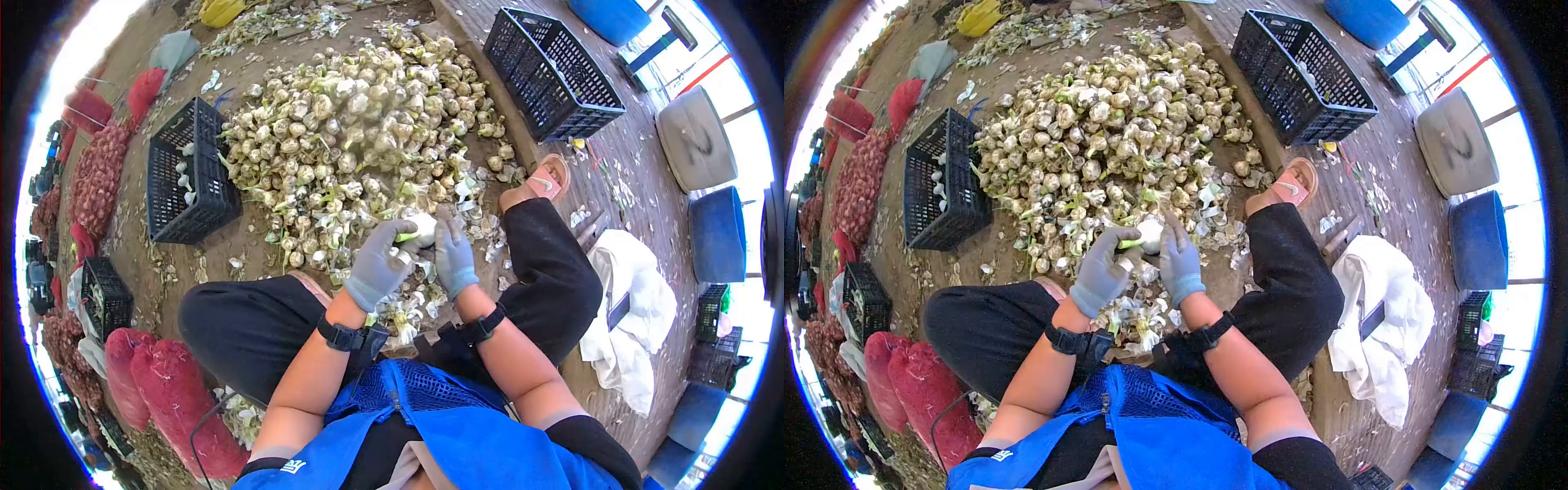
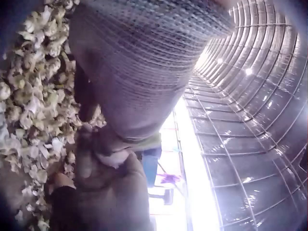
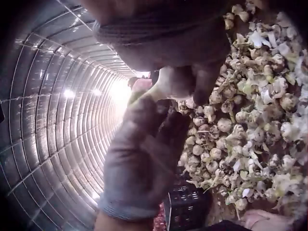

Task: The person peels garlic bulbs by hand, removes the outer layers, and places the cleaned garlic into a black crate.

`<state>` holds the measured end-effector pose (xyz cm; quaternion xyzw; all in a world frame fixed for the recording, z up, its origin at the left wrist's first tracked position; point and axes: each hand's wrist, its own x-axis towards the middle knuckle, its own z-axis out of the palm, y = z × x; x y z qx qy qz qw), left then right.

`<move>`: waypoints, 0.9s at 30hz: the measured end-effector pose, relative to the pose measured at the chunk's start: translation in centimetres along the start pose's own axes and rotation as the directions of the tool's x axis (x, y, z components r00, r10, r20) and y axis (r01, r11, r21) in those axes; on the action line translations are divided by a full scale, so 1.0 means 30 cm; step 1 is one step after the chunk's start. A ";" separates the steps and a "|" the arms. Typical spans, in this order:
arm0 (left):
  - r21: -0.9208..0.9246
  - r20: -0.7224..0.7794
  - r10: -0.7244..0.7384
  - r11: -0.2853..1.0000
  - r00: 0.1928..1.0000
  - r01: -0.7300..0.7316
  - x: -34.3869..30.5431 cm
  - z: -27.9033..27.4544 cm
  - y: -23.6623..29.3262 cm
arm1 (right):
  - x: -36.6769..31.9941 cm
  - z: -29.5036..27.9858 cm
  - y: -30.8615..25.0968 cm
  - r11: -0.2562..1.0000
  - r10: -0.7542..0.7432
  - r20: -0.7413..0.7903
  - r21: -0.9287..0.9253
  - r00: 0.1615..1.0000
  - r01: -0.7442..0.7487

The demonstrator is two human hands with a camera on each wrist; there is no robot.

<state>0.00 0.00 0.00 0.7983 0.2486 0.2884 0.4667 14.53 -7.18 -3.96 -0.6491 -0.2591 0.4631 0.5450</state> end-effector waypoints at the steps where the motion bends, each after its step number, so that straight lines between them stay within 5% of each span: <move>1: -0.174 -0.004 -0.203 0.964 0.979 0.200 0.002 -0.009 0.000 | -0.028 0.022 -0.059 0.981 -0.009 -0.027 0.195 1.000 0.014; 2: -0.341 0.026 -0.396 0.859 0.918 0.381 0.000 -0.015 0.003 | -0.044 0.032 -0.086 0.924 -0.010 -0.055 0.381 0.998 0.030; 3: -0.370 0.033 -0.409 0.843 0.912 0.391 -0.011 0.002 0.018 | -0.063 0.010 -0.093 0.935 0.010 -0.060 0.356 0.998 0.012; 6: -0.858 -0.027 -0.493 0.458 0.870 0.233 0.008 -0.040 0.048 | -0.024 -0.028 -0.093 0.719 0.105 0.001 0.690 0.994 -0.077; 7: -0.855 -0.033 -0.494 0.464 0.869 0.232 0.010 -0.058 0.055 | 0.006 -0.055 -0.067 0.716 0.103 0.009 0.693 0.995 -0.080; 8: -0.919 0.027 -0.503 0.327 0.864 0.220 0.009 -0.077 0.066 | 0.044 -0.089 -0.031 0.561 -0.100 0.282 0.808 0.954 -0.180; 9: -0.963 0.089 -0.503 0.177 0.860 0.203 0.006 -0.086 0.070 | 0.066 -0.108 -0.035 0.411 -0.338 0.477 0.850 0.811 -0.329; 10: -0.983 0.098 -0.532 0.079 0.841 0.165 0.003 -0.073 0.032 | 0.077 -0.114 -0.030 0.285 -0.578 0.563 0.817 0.591 -0.501; 11: -0.983 0.096 -0.536 0.080 0.839 0.164 -0.004 -0.072 0.012 | 0.068 -0.119 -0.019 0.283 -0.577 0.565 0.816 0.590 -0.505; 12: -0.982 0.190 -0.549 -0.101 0.814 0.161 -0.008 -0.073 -0.004 | 0.026 -0.098 -0.093 0.842 -0.143 0.513 0.512 0.846 -0.169; 13: -0.949 0.285 -0.544 -0.277 0.789 0.151 -0.008 -0.074 -0.017 | 0.001 -0.077 -0.133 0.980 0.086 0.087 -0.188 0.992 -0.068; 14: -0.930 0.318 -0.573 -0.344 0.755 0.131 -0.009 -0.071 -0.025 | 0.009 -0.060 -0.096 0.860 -0.321 0.080 -0.393 0.944 0.326; 17: -0.899 0.410 -0.596 -0.393 0.690 0.195 -0.014 -0.068 -0.024 | -0.039 -0.009 -0.183 0.864 -0.386 0.241 -0.242 0.890 0.441; 18: -0.921 0.384 -0.623 -0.304 0.681 0.242 -0.022 -0.052 -0.030 | -0.039 0.005 -0.183 0.752 -0.552 0.187 -0.309 0.813 0.582; 19: -0.923 0.382 -0.627 -0.304 0.679 0.238 -0.030 -0.038 -0.050 | -0.038 0.006 -0.170 0.755 -0.548 0.191 -0.306 0.814 0.580; 21: -0.880 0.470 -0.545 -0.350 0.694 0.321 -0.041 -0.015 -0.085 | -0.034 -0.009 -0.138 0.933 -0.313 0.009 0.188 0.950 0.305; 22: -0.835 0.509 -0.403 -0.446 0.760 0.323 -0.038 -0.018 -0.069 | -0.038 -0.020 -0.181 0.961 -0.160 -0.117 0.211 0.980 0.182; 23: -0.838 0.504 -0.481 -0.473 0.717 0.271 -0.031 -0.011 -0.047 | -0.049 -0.045 -0.241 0.903 0.133 -0.063 0.418 0.989 -0.095; 26: -0.914 0.345 -0.673 -0.080 0.655 0.398 -0.037 0.013 -0.053 | -0.018 -0.022 -0.193 0.880 0.038 -0.002 0.474 0.999 -0.032; 27: -0.893 0.320 -0.674 0.021 0.666 0.450 -0.040 0.029 -0.044 | -0.019 -0.022 -0.142 0.956 -0.132 0.066 0.271 0.989 0.110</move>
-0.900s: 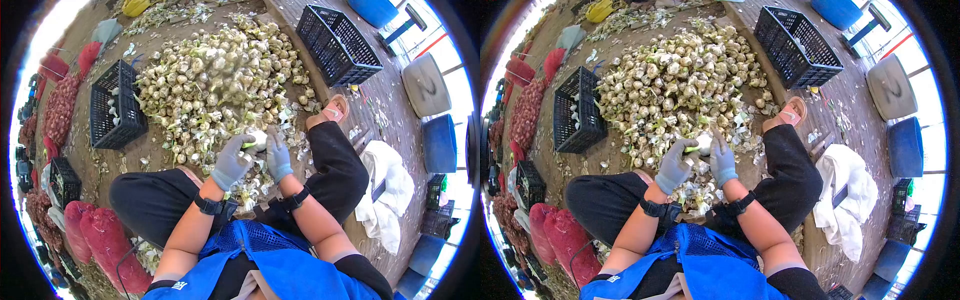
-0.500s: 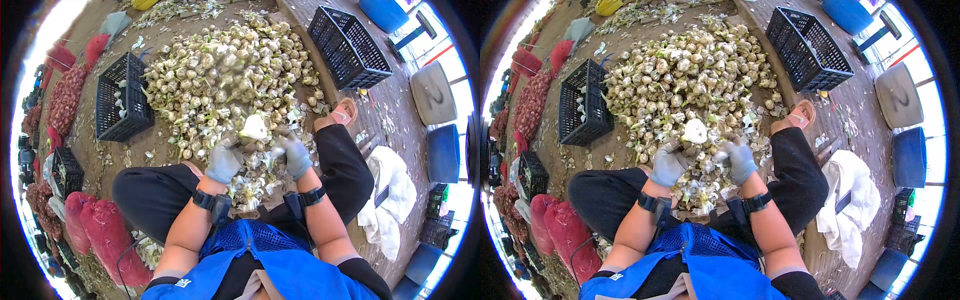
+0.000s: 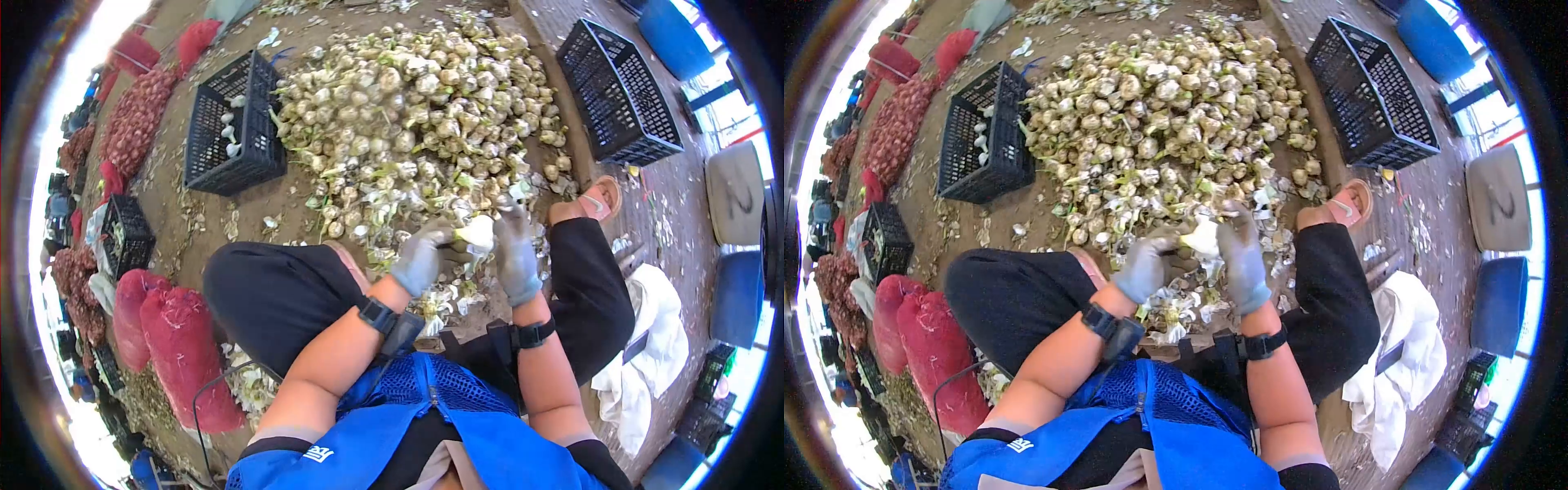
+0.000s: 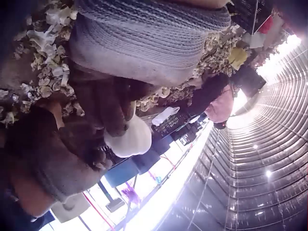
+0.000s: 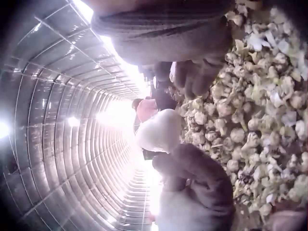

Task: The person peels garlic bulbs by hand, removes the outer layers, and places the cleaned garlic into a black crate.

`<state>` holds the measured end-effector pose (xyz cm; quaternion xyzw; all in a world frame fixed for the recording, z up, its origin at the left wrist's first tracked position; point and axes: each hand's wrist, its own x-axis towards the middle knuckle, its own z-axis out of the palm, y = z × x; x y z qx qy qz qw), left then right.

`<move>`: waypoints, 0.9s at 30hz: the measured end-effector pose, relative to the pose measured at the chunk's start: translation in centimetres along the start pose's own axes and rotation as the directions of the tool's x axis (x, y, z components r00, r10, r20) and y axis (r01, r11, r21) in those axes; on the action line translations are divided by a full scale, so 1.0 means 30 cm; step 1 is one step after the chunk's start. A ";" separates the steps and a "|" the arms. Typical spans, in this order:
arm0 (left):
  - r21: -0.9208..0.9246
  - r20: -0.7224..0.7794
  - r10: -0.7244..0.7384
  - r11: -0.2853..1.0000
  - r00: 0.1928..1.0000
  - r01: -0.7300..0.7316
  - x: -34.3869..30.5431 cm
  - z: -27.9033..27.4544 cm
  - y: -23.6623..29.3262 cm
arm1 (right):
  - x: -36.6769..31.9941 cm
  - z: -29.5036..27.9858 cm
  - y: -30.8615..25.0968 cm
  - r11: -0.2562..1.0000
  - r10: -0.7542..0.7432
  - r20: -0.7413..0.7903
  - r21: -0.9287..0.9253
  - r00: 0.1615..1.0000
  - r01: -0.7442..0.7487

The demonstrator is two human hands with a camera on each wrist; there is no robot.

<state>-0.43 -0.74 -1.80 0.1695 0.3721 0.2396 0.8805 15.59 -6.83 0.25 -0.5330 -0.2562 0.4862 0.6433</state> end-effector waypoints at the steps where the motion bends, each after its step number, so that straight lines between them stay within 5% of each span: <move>1: 0.043 0.043 0.032 0.998 0.999 -0.033 0.000 0.008 -0.022 | -0.004 0.004 0.015 0.926 -0.153 0.095 -0.334 0.984 0.176; 2: 0.086 0.086 0.058 0.994 0.995 -0.065 -0.001 0.012 -0.040 | -0.009 0.006 0.029 0.715 -0.260 0.234 -0.605 0.937 0.349; 4: 0.215 0.158 -0.168 0.968 0.973 0.133 0.004 0.012 -0.032 | -0.006 -0.029 0.082 0.772 -0.246 0.155 -0.565 0.957 0.290; 6: 0.567 0.058 -0.322 0.790 0.945 0.235 0.069 -0.047 0.005 | 0.005 -0.048 0.089 0.992 0.114 -0.265 -0.018 0.957 -0.123; 7: 0.789 -0.020 -0.060 0.613 0.998 0.052 0.129 -0.093 0.014 | 0.020 -0.033 0.033 0.976 0.216 -0.321 0.051 0.922 -0.211; 8: 0.839 -0.199 0.090 0.529 0.976 0.122 0.220 -0.196 0.026 | 0.020 -0.029 0.017 0.975 0.222 -0.318 0.050 0.922 -0.217; 9: 0.865 -0.292 0.409 0.498 0.864 0.057 0.258 -0.265 0.061 | 0.020 -0.027 0.008 0.981 0.192 -0.299 0.073 0.935 -0.178; 10: 0.795 -0.469 0.508 0.599 0.723 0.095 0.277 -0.313 0.131 | 0.020 -0.025 0.011 0.985 0.161 -0.281 0.099 0.946 -0.138; 11: 0.765 -0.517 0.661 0.642 0.544 -0.054 0.410 -0.560 0.119 | 0.024 -0.039 0.051 0.990 0.134 -0.265 0.086 0.955 -0.115; 12: 0.840 -0.539 0.763 0.518 0.355 0.161 0.444 -0.711 0.149 | 0.017 -0.025 0.051 0.989 0.137 -0.268 0.090 0.954 -0.117; 13: 0.709 -0.705 0.663 0.645 0.252 0.286 0.320 -0.580 0.237 | 0.009 -0.009 0.040 0.986 0.157 -0.249 0.100 0.956 -0.136; 14: 0.624 -0.751 0.653 0.649 0.103 0.436 0.379 -0.767 0.238 | -0.001 0.001 0.036 0.982 0.178 -0.230 0.112 0.957 -0.155; 15: 0.668 -0.693 0.613 0.347 0.380 0.658 0.358 -0.887 0.282 | -0.003 -0.002 0.046 0.980 0.185 -0.227 0.116 0.956 -0.162; 16: 0.682 -0.640 0.461 -0.028 0.615 0.731 0.331 -0.961 0.317 | 0.003 -0.009 0.061 0.989 0.141 -0.221 0.073 0.965 -0.128; 18: 0.660 -0.612 0.388 -0.230 0.689 0.716 0.294 -0.992 0.299 | 0.018 -0.017 0.043 0.980 0.195 -0.218 0.072 0.956 -0.183; 19: 0.662 -0.609 0.380 -0.238 0.696 0.710 0.322 -0.994 0.299 | 0.029 -0.020 0.037 0.980 0.196 -0.229 0.073 0.953 -0.184; 21: 0.603 -0.790 0.187 0.069 0.584 0.795 0.346 -1.003 0.279 | 0.037 -0.025 0.033 0.969 0.241 -0.255 0.121 0.936 -0.216; 22: 0.604 -0.790 0.183 0.068 0.585 0.794 0.386 -1.064 0.264 | 0.045 -0.030 0.042 0.969 0.241 -0.258 0.119 0.936 -0.217; 24: 0.674 -0.716 0.222 -0.028 0.662 0.738 0.419 -1.112 0.261 | 0.048 -0.035 0.069 0.973 0.221 -0.224 0.122 0.949 -0.198; 26: 0.634 -0.757 0.268 0.083 0.596 0.768 0.410 -1.075 0.265 | 0.045 -0.024 0.070 0.965 0.252 -0.216 0.136 0.943 -0.226; 27: 0.650 -0.728 0.430 0.187 0.534 0.736 0.413 -1.075 0.262 | 0.040 -0.022 0.066 0.955 0.285 -0.212 0.149 0.935 -0.257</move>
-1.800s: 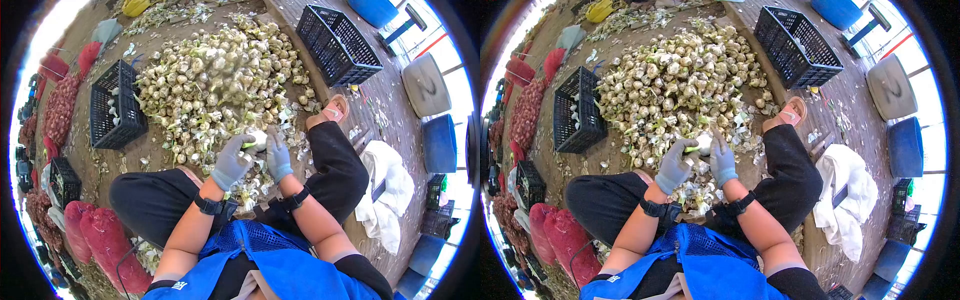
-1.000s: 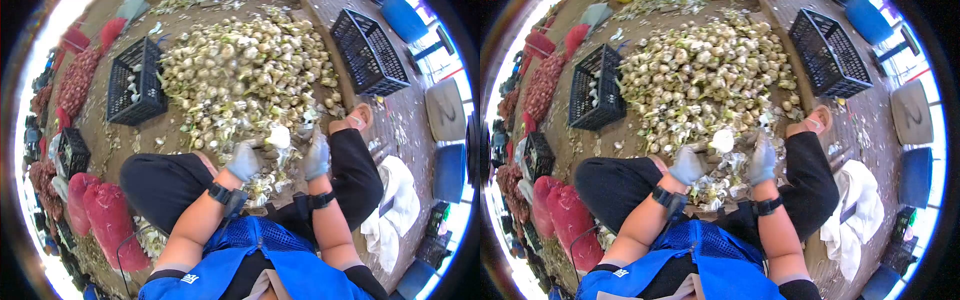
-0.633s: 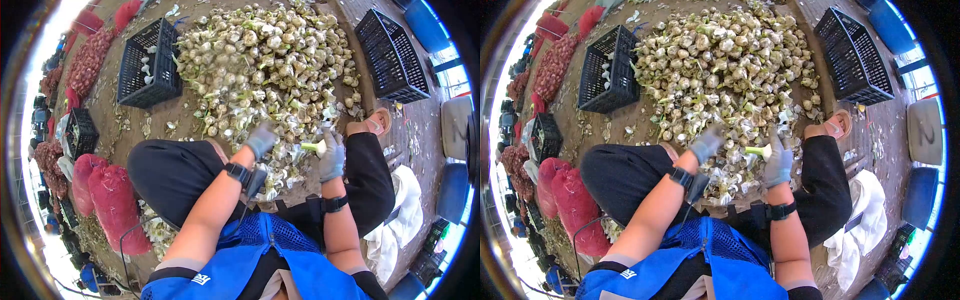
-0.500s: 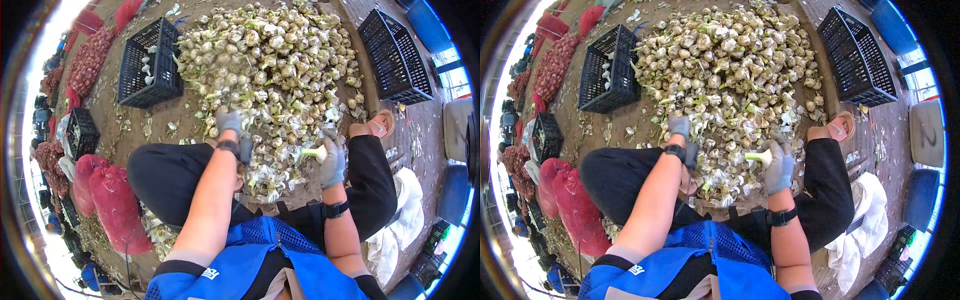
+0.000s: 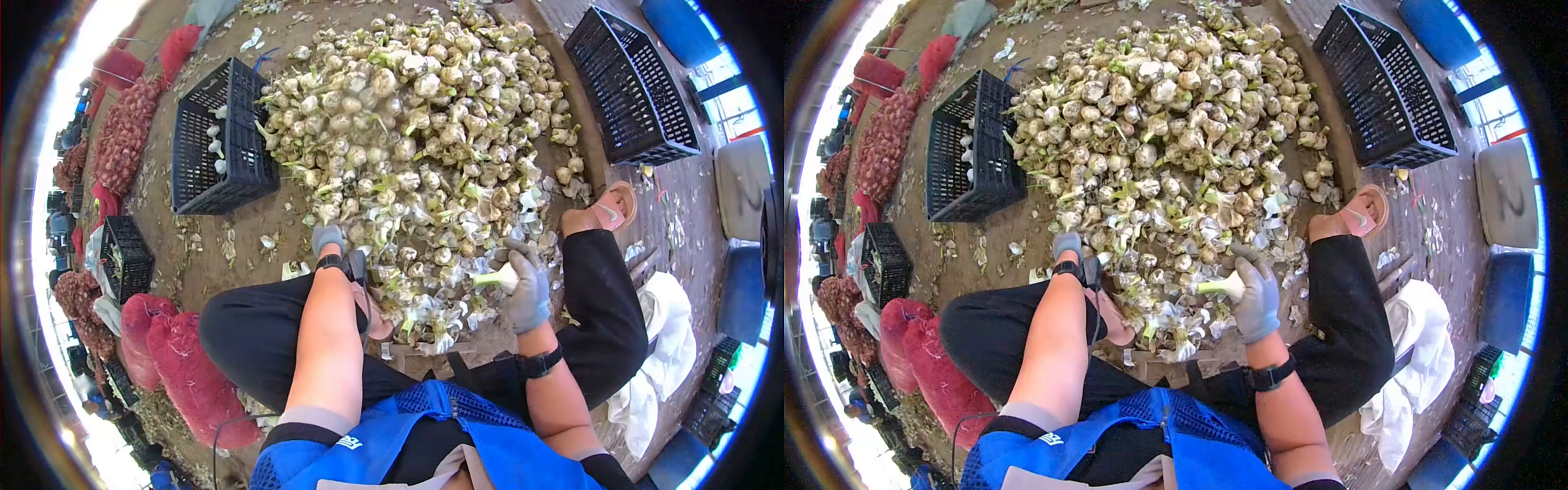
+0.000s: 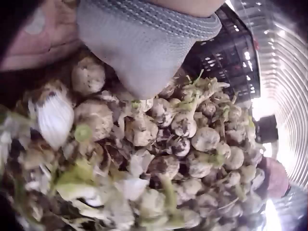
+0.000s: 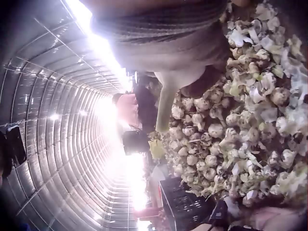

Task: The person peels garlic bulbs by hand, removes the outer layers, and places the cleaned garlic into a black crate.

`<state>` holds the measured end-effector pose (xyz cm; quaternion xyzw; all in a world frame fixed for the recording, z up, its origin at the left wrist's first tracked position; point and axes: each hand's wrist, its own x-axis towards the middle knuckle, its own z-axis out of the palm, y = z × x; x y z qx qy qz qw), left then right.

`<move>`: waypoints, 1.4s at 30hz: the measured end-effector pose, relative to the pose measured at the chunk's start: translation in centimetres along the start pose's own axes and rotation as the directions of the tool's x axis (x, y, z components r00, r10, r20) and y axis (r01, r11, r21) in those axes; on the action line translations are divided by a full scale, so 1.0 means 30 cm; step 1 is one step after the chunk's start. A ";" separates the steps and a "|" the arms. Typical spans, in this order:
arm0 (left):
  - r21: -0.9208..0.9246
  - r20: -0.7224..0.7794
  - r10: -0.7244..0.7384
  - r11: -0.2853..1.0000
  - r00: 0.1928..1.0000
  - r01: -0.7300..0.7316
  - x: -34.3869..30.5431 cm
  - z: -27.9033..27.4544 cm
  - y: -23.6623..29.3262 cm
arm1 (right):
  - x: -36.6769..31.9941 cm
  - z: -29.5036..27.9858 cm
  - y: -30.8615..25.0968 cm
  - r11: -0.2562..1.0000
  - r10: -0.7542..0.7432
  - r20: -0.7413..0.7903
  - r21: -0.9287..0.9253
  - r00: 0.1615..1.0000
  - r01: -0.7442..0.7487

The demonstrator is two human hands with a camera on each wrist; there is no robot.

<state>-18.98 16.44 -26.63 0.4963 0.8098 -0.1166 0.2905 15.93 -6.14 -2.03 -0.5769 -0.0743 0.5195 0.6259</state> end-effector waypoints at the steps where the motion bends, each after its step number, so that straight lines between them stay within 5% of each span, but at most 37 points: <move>1: -0.113 -0.176 -0.016 0.994 0.984 -0.004 0.002 0.003 0.007 | 0.000 0.000 -0.003 1.000 -0.008 0.004 -0.001 1.000 0.008; 2: -0.674 -0.181 -0.065 0.734 0.981 -0.076 0.010 0.019 0.046 | -0.002 0.004 -0.001 1.000 -0.008 0.005 0.029 1.000 0.008; 3: -0.201 -0.246 0.126 0.963 0.961 -0.178 -0.046 -0.042 0.103 | -0.005 0.014 0.001 0.998 -0.004 0.016 0.059 1.000 0.003; 4: -0.068 -0.218 0.274 0.953 0.937 -0.295 -0.291 -0.223 0.258 | -0.012 0.027 -0.002 0.997 0.015 0.053 0.070 0.999 -0.018; 5: -0.335 -0.154 0.221 0.905 0.963 -0.261 -0.360 -0.277 0.334 | -0.018 0.031 0.001 0.997 0.017 0.081 0.074 0.997 -0.023; 6: -0.410 -0.201 0.371 0.809 0.907 -0.422 -0.370 -0.259 0.374 | -0.025 0.023 0.005 0.999 0.034 0.140 -0.002 0.990 -0.034; 7: -0.268 -0.321 0.603 0.681 0.730 -0.681 -0.405 -0.266 0.427 | -0.027 0.014 0.006 0.996 0.047 0.191 -0.078 0.980 -0.032; 9: -0.387 -0.268 0.710 0.540 0.651 -0.748 -0.642 -0.388 0.523 | -0.033 0.011 0.000 0.995 0.024 0.287 -0.102 0.958 0.006; 11: -0.562 -0.017 0.890 0.368 0.456 -0.740 -0.767 -0.419 0.601 | -0.062 0.032 -0.026 0.989 0.002 0.362 -0.140 0.932 0.052; 13: -0.484 -0.079 0.960 0.199 0.269 -0.852 -0.962 -0.487 0.618 | -0.085 0.054 -0.039 0.980 0.127 0.403 0.093 0.906 -0.178; 14: -0.639 0.003 0.979 0.157 0.202 -0.753 -1.005 -0.486 0.617 | -0.093 0.065 -0.064 0.954 0.173 0.435 0.148 0.884 -0.259; 15: -0.526 -0.067 0.997 0.002 0.043 -0.850 -1.053 -0.499 0.607 | -0.101 0.068 -0.089 0.919 0.215 0.472 0.198 0.855 -0.340; 17: -0.433 -0.074 0.987 -0.159 -0.140 -0.887 -1.148 -0.543 0.578 | -0.111 0.050 -0.091 0.912 0.139 0.586 0.238 0.798 -0.333; 21: -0.369 -0.040 0.989 -0.149 -0.145 -0.917 -1.196 -0.511 0.513 | -0.157 0.041 -0.111 0.980 -0.001 0.538 0.169 0.843 -0.107; 23: -0.783 -0.126 0.901 0.167 0.416 -0.599 -1.185 -0.437 0.490 | -0.145 0.048 -0.096 0.973 -0.230 0.375 0.087 0.898 0.213; 24: -0.909 0.046 0.878 0.235 0.477 -0.344 -1.183 -0.451 0.481 | -0.175 0.079 -0.136 0.943 -0.333 0.307 0.108 0.892 0.315; 25: -0.908 0.048 0.880 0.236 0.473 -0.346 -1.189 -0.457 0.468 | -0.164 0.067 -0.119 0.942 -0.337 0.302 0.111 0.892 0.318; 27: -0.929 0.294 0.904 0.193 0.312 0.317 -1.220 -0.460 0.429 | -0.145 0.060 -0.091 0.653 -0.680 0.264 -0.206 0.684 0.729; 28: -0.943 0.239 0.920 0.142 0.312 0.302 -1.199 -0.410 0.416 | -0.159 0.055 -0.119 0.331 -0.783 0.324 -0.505 0.530 0.797; 29: -0.942 0.242 0.919 0.145 0.311 0.302 -1.201 -0.388 0.405 | -0.171 0.058 -0.131 0.333 -0.783 0.321 -0.506 0.532 0.796; 31: -0.959 0.163 0.928 0.069 0.336 0.275 -1.237 -0.375 0.403 | -0.183 0.065 -0.139 0.063 -0.829 0.474 -0.447 0.296 0.892; 32: -0.981 0.115 0.921 0.047 0.371 0.188 -1.251 -0.363 0.403 | -0.185 0.070 -0.138 0.010 -0.839 0.485 -0.437 0.246 0.899; 35: -0.996 0.085 0.897 0.061 0.434 0.071 -1.291 -0.376 0.403 | -0.188 0.061 -0.137 -0.087 -0.830 0.527 -0.448 0.184 0.890; 36: -0.996 0.087 0.892 0.074 0.443 0.046 -1.292 -0.379 0.397 | -0.219 0.089 -0.185 -0.034 -0.823 0.534 -0.386 0.193 0.922; 42: -0.998 0.059 0.916 0.065 0.397 -0.002 -1.304 -0.409 0.384 | -0.187 0.075 -0.143 -0.013 -0.843 0.487 -0.444 0.229 0.896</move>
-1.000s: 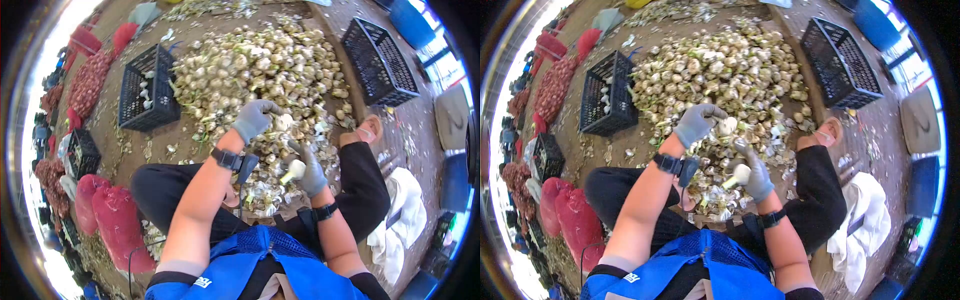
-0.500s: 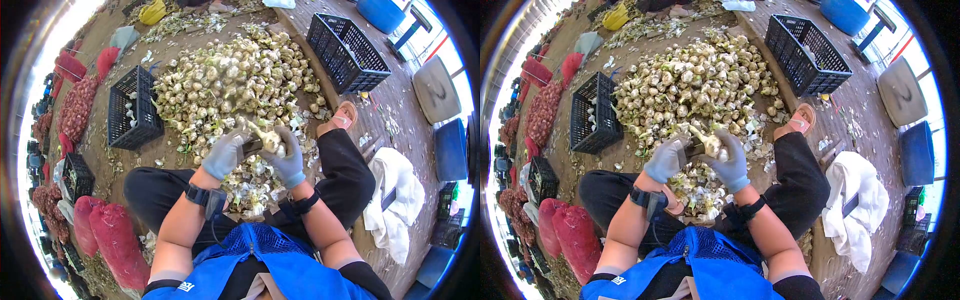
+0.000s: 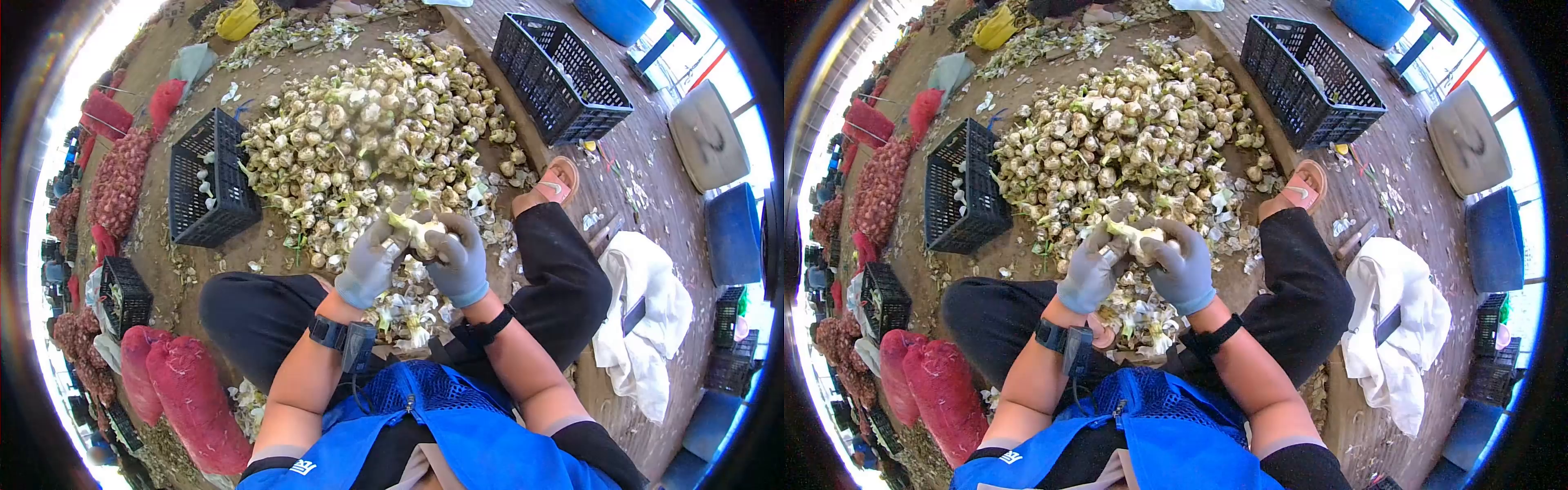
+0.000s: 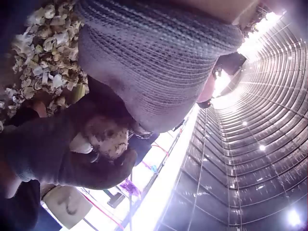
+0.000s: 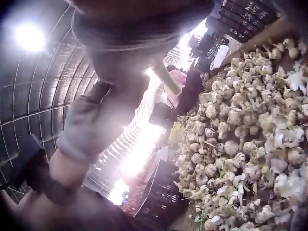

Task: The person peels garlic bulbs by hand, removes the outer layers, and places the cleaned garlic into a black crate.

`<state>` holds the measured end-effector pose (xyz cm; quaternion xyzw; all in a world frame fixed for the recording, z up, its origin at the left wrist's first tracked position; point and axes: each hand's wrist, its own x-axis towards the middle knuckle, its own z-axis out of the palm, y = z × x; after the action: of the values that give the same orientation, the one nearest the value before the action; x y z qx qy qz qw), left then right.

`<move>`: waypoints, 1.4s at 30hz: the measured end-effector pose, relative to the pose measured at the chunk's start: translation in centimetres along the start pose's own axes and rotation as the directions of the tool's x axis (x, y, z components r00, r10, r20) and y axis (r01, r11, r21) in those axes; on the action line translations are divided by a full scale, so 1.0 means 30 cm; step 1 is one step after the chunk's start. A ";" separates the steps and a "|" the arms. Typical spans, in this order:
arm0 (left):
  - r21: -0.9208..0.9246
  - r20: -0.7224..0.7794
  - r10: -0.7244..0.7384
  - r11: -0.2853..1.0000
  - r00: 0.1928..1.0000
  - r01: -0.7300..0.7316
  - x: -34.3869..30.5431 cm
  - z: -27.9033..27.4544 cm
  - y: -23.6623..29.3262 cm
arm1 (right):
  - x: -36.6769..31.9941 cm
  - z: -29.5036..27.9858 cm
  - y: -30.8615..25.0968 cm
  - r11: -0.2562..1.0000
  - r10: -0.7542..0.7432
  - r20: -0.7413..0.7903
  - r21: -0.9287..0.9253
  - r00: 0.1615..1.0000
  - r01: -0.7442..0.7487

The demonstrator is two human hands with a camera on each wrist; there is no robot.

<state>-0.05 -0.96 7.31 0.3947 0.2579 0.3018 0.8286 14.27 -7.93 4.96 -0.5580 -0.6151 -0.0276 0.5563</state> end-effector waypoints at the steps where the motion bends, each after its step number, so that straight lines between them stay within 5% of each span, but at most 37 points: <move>1: -0.004 0.001 -0.002 1.000 1.000 0.002 0.004 -0.012 -0.009 | -0.015 0.006 0.009 1.000 0.002 0.003 -0.003 1.000 -0.002; 3: 0.525 0.075 0.205 0.824 0.976 -0.214 0.020 -0.038 -0.034 | -0.045 0.018 0.024 0.982 0.178 -0.004 0.067 0.984 -0.177; 5: 0.427 0.024 0.242 0.875 0.970 -0.229 0.027 -0.039 -0.047 | -0.066 0.029 0.042 0.976 0.197 0.040 0.089 0.980 -0.200; 6: 0.503 -0.004 0.255 0.836 0.967 -0.218 0.031 -0.050 -0.049 | -0.066 0.039 0.038 0.866 0.379 0.097 0.312 0.920 -0.389; 8: 0.482 -0.093 0.263 0.856 0.960 -0.188 0.029 -0.047 -0.061 | -0.056 0.036 0.025 0.508 0.570 0.276 0.621 0.774 -0.596; 9: 0.480 -0.095 0.262 0.857 0.960 -0.186 0.027 -0.058 -0.064 | -0.063 0.034 0.043 0.507 0.572 0.278 0.620 0.772 -0.599; 11: 0.568 -0.050 0.230 0.807 0.972 -0.161 0.028 -0.098 -0.079 | -0.079 0.024 0.098 0.074 0.628 0.563 0.644 0.538 -0.761; 13: 0.638 0.018 0.291 0.733 0.957 -0.235 0.036 -0.098 -0.064 | -0.065 0.022 0.102 0.169 0.584 0.546 0.642 0.601 -0.748; 15: 0.859 0.377 0.323 0.230 0.868 -0.458 0.035 -0.084 -0.019 | -0.070 0.011 0.112 -0.140 0.657 0.661 0.580 0.363 -0.802; 17: 0.845 0.386 0.274 0.277 0.881 -0.457 0.041 -0.085 -0.014 | -0.076 -0.006 0.120 -0.149 0.613 0.712 0.531 0.344 -0.834; 19: 0.676 0.165 0.118 0.710 0.979 -0.199 0.046 -0.098 -0.014 | -0.080 -0.022 0.122 -0.156 0.514 0.804 0.431 0.299 -0.889; 20: 0.738 0.226 0.104 0.630 0.969 -0.240 0.038 -0.119 0.009 | -0.081 -0.027 0.116 -0.233 0.482 0.840 0.397 0.249 -0.888; 21: 0.738 0.221 0.105 0.632 0.970 -0.237 0.045 -0.134 0.010 | -0.071 -0.033 0.108 -0.234 0.479 0.843 0.391 0.244 -0.890; 23: 0.649 0.071 0.140 0.745 0.988 -0.152 0.059 -0.167 0.003 | -0.052 -0.037 0.095 -0.246 0.204 0.948 0.292 0.245 -0.924; 25: 0.598 0.018 0.124 0.794 0.992 -0.110 0.067 -0.177 0.000 | -0.083 -0.013 0.098 -0.137 0.203 0.958 0.234 0.204 -0.962; 28: 0.791 0.190 0.162 0.559 0.968 -0.249 0.084 -0.203 -0.044 | -0.069 -0.037 0.057 -0.202 0.066 0.993 0.106 0.094 -0.974; 29: 0.790 0.187 0.161 0.561 0.969 -0.246 0.093 -0.233 -0.076 | -0.060 -0.045 0.042 -0.083 0.036 0.994 0.104 0.101 -0.991; 31: 0.933 -0.157 0.048 0.336 0.986 0.132 0.108 -0.247 -0.091 | -0.066 -0.050 0.026 0.040 0.007 0.995 0.103 0.103 -0.994; 32: 0.949 -0.300 -0.099 0.066 0.949 0.307 0.119 -0.260 -0.087 | -0.075 -0.044 0.016 0.086 0.074 0.970 0.226 0.232 -0.970; 33: 0.950 -0.297 -0.095 0.068 0.950 0.304 0.103 -0.241 -0.072 | -0.080 -0.040 0.018 0.140 0.134 0.923 0.343 0.361 -0.929; 35: 0.951 -0.298 -0.085 -0.116 0.951 0.288 0.061 -0.217 -0.062 | -0.090 -0.015 0.073 0.272 0.425 0.866 0.156 0.264 -0.949; 37: 0.976 0.033 -0.096 0.216 0.995 -0.011 0.058 -0.209 -0.054 | -0.140 0.063 0.116 0.261 0.739 0.602 0.157 0.302 -0.952; 38: 0.890 0.143 -0.047 0.443 0.989 -0.107 0.059 -0.193 -0.063 | -0.152 0.084 0.119 0.320 0.783 0.478 0.239 0.398 -0.917; 39: 0.743 0.236 0.026 0.640 0.971 -0.198 0.059 -0.177 -0.072 | -0.163 0.083 0.135 0.321 0.785 0.472 0.243 0.400 -0.915; 41: 0.758 0.260 0.101 0.594 0.960 -0.268 0.074 -0.179 -0.112 | -0.192 0.079 0.183 0.774 0.597 0.357 -0.021 0.718 -0.633; 42: 0.771 0.278 0.175 0.546 0.945 -0.328 0.082 -0.174 -0.119 | -0.168 0.073 0.144 0.716 0.654 0.357 -0.009 0.666 -0.698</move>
<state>-0.79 1.56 1.07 0.7842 0.2364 0.2329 0.5243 14.71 -8.16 -2.01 -0.7054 -0.4492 0.3159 0.4481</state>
